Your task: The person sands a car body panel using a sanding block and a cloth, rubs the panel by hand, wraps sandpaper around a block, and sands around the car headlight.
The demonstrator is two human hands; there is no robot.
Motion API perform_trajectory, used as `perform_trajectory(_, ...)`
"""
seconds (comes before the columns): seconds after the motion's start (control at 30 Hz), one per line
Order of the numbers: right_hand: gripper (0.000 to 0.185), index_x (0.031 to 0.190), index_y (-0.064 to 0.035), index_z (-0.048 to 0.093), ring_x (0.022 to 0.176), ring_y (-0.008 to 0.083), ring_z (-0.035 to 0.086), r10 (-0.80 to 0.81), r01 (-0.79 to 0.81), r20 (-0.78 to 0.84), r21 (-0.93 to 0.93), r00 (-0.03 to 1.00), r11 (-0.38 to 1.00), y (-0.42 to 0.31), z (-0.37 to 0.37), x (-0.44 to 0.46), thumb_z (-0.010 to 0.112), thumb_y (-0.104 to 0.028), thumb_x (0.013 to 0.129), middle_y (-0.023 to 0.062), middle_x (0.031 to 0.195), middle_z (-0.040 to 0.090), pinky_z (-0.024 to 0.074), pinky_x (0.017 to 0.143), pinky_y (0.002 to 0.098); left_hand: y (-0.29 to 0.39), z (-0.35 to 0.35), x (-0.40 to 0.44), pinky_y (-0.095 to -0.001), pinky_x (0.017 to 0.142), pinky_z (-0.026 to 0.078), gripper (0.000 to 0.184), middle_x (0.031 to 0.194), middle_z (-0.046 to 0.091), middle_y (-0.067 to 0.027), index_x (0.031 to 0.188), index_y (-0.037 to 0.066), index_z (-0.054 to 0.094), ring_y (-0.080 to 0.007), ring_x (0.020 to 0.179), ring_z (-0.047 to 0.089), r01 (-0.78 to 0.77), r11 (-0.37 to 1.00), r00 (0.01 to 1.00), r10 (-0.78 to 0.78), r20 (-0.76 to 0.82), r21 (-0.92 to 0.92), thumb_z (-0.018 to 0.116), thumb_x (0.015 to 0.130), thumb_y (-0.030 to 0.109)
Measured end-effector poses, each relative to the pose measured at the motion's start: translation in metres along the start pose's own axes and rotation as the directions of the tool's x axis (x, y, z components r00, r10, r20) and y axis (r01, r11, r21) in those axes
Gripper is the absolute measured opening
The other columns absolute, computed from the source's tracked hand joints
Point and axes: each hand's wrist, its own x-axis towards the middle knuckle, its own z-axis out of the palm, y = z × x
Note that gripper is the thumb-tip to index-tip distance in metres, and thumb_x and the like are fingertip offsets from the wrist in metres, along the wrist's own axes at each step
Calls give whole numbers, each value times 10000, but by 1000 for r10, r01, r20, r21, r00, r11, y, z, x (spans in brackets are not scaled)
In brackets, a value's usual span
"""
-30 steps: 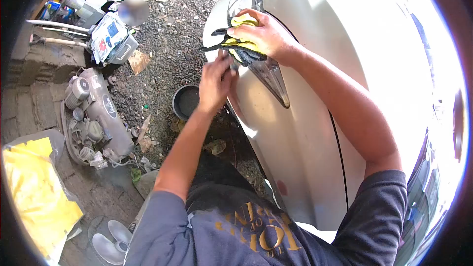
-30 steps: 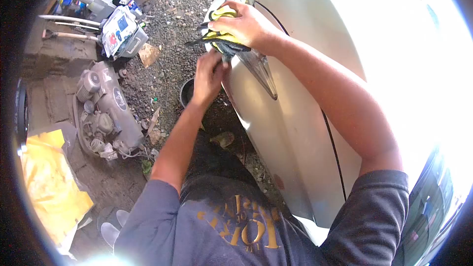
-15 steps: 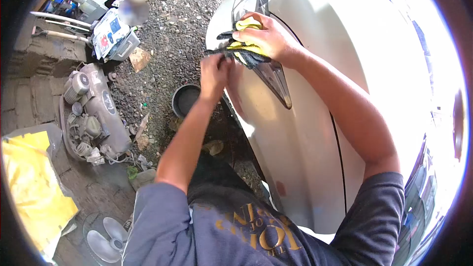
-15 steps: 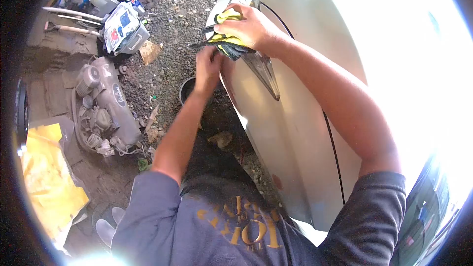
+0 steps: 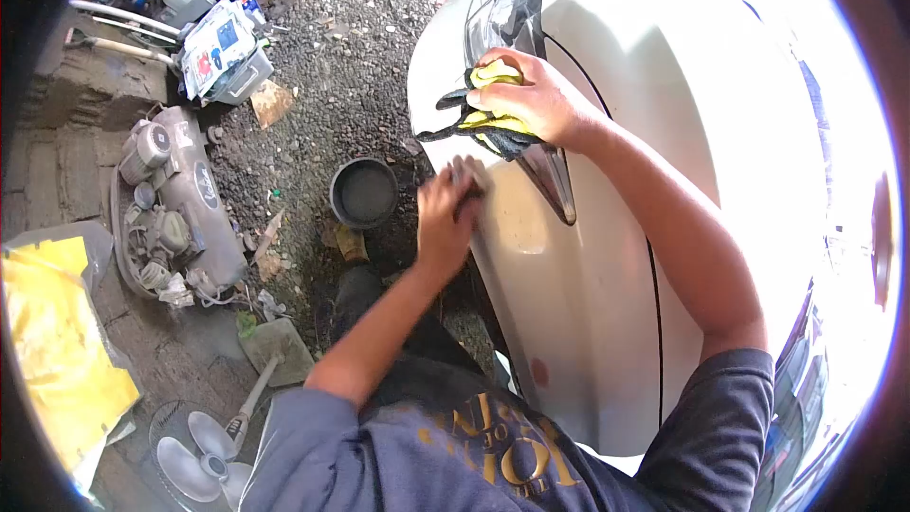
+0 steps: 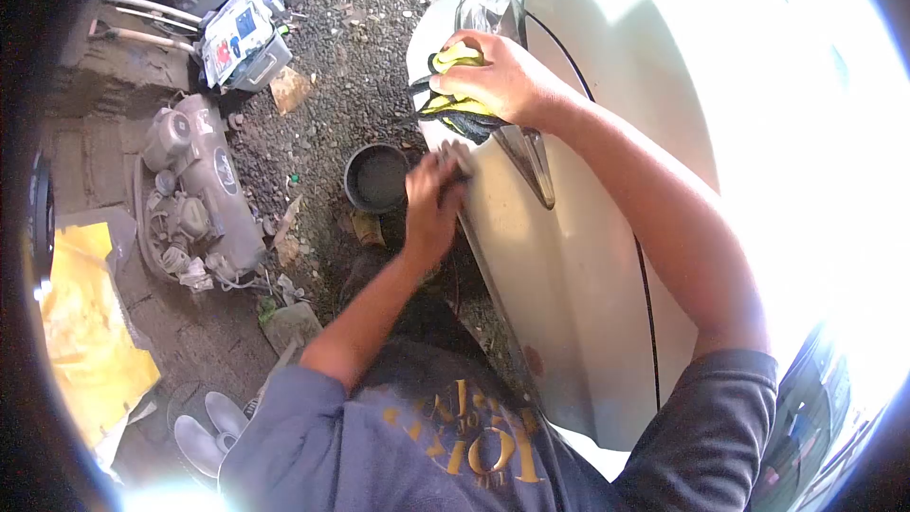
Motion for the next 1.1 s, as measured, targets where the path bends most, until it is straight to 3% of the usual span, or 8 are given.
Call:
perform_trajectory(0.1,411,1192,2,651,928,118,664,-43,43,15,-48,999,998,5,-2,4,751,-275,906,78,997,720,528,868,286,-7,-5,10,-484,1120,389,454,1458,564,-171,1389,93,584,-382,1326,509,-99,995,995,99,-2,-34,682,946,90)
perform_trajectory(0.17,391,1171,9,671,924,125,668,-107,107,-4,-31,994,994,10,3,4,741,-277,913,87,1014,728,530,880,305,-37,-8,79,-497,1080,407,437,1388,605,-169,1358,107,610,-380,1278,527,163,971,986,-153,71,-177,689,929,90)
perform_trajectory(0.33,383,1134,29,686,901,125,657,-49,50,14,-76,999,996,1,0,1,743,-277,911,85,984,712,529,849,309,-18,-4,66,-528,963,422,397,1168,636,-173,1285,89,674,-379,1172,566,-40,991,991,24,-129,-128,669,892,33)
perform_trajectory(0.43,398,1141,27,671,886,127,653,14,-14,-17,1,1000,1000,5,0,3,750,-291,915,84,967,705,524,836,303,21,-2,-33,-549,1162,343,502,1544,488,-185,1380,71,593,-422,1403,451,-18,991,1000,20,11,-132,694,889,45)
perform_trajectory(0.63,440,1171,23,644,880,128,658,-106,98,-32,-185,994,978,6,-4,5,743,-334,934,102,964,702,528,824,305,-52,-3,110,-493,1104,411,444,1417,583,-216,1353,61,616,-426,1273,519,49,999,993,-50,-103,-11,644,910,43)
perform_trajectory(0.87,402,1154,20,656,912,129,656,-57,47,-79,-115,995,992,2,-5,2,746,-301,930,107,1012,705,523,849,294,5,-2,-16,-541,1110,374,495,1552,482,-220,1361,64,597,-443,1394,459,-5,993,1000,9,28,-117,659,874,-2)
perform_trajectory(1.03,268,1151,-53,743,1031,184,671,-424,391,64,-529,903,753,21,-13,8,715,-231,953,147,1115,688,517,949,332,-49,-1,118,-508,1077,395,411,1346,623,-212,1331,64,610,-419,1281,544,63,996,985,-71,-157,-58,659,927,121)
perform_trajectory(1.1,270,1156,-49,737,1014,175,668,-318,300,16,-386,948,873,19,-12,7,704,-231,960,131,1076,686,514,949,324,-30,-10,100,-523,1089,391,446,1371,614,-206,1364,63,605,-429,1294,533,98,991,994,-101,-31,-87,647,922,105)
